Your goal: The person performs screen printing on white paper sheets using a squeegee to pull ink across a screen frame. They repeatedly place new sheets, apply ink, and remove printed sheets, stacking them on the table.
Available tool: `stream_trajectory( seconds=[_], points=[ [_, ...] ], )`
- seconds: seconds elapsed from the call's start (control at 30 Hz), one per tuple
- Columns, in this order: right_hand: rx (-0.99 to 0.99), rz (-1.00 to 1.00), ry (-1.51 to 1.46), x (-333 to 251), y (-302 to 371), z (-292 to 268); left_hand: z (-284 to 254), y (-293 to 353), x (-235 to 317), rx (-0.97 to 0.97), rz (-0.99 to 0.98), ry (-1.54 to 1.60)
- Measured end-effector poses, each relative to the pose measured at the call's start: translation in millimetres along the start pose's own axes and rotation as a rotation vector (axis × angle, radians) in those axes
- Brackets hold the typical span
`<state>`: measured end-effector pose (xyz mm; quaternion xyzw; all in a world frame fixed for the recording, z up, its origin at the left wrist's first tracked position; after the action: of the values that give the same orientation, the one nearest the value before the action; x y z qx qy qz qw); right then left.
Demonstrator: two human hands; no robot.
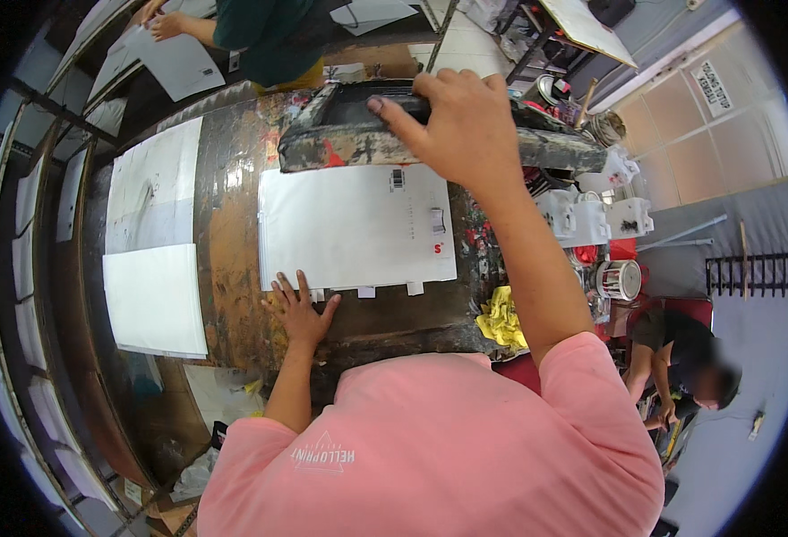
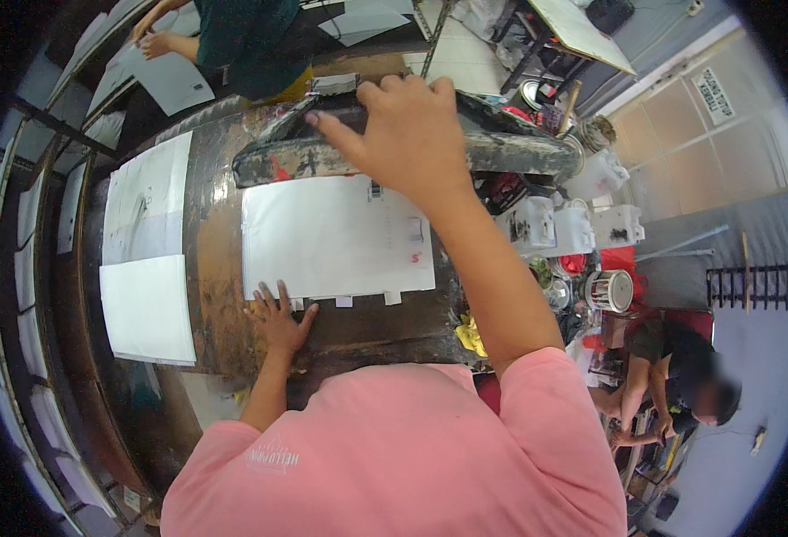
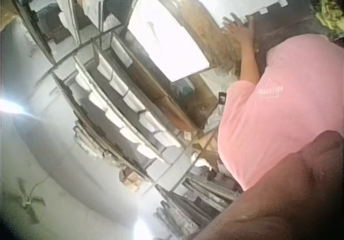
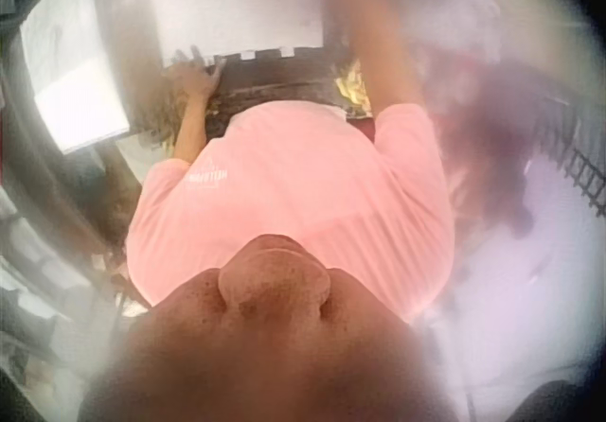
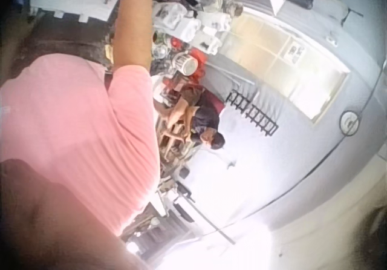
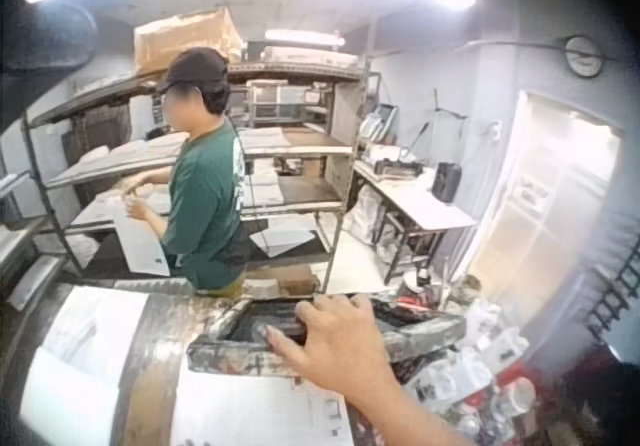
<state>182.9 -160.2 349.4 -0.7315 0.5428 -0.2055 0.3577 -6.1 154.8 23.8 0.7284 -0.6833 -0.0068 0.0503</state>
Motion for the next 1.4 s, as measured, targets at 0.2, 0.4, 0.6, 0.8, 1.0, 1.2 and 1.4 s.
stream_trajectory(
  seconds=[0.2, 0.4, 0.6, 0.8, 1.0, 1.2, 1.4],
  points=[
    [-0.026, 0.022, 0.006, 3, -10, -1, -19, -5, 16, 0.012, -0.022, 0.106],
    [0.014, -0.007, -0.022, 2, -1, 0, -97, -44, 50, 0.553, 0.067, 0.498],
    [-0.021, -0.033, -0.023, 3, 15, -1, -108, -78, -32, 0.671, -0.069, 0.538],
    [-0.01, -0.024, -0.005, -1, 17, -2, -79, -99, -69, 0.823, -0.26, 0.679],
    [-0.073, -0.006, 0.018, -1, 7, 0, 0, -41, 105, 0.309, 0.589, 0.476],
    [-0.005, 0.005, -0.018, 5, -4, 2, 37, -37, 132, 0.198, 0.558, 0.343],
    [-0.023, 0.039, 0.003, 6, -8, 4, 33, -37, 132, 0.155, 0.577, 0.338]
  ],
)
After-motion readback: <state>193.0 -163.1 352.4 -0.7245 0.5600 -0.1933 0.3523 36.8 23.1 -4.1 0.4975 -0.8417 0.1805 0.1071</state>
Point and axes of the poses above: each hand's wrist, its own y-axis away from the middle knuckle, its own z-axis out of the palm, x = y × z, the point moved 1 cm from there along -y, towards the middle knuckle, and after that the axes turned 11 degrees about x, right-handed, at the moved point
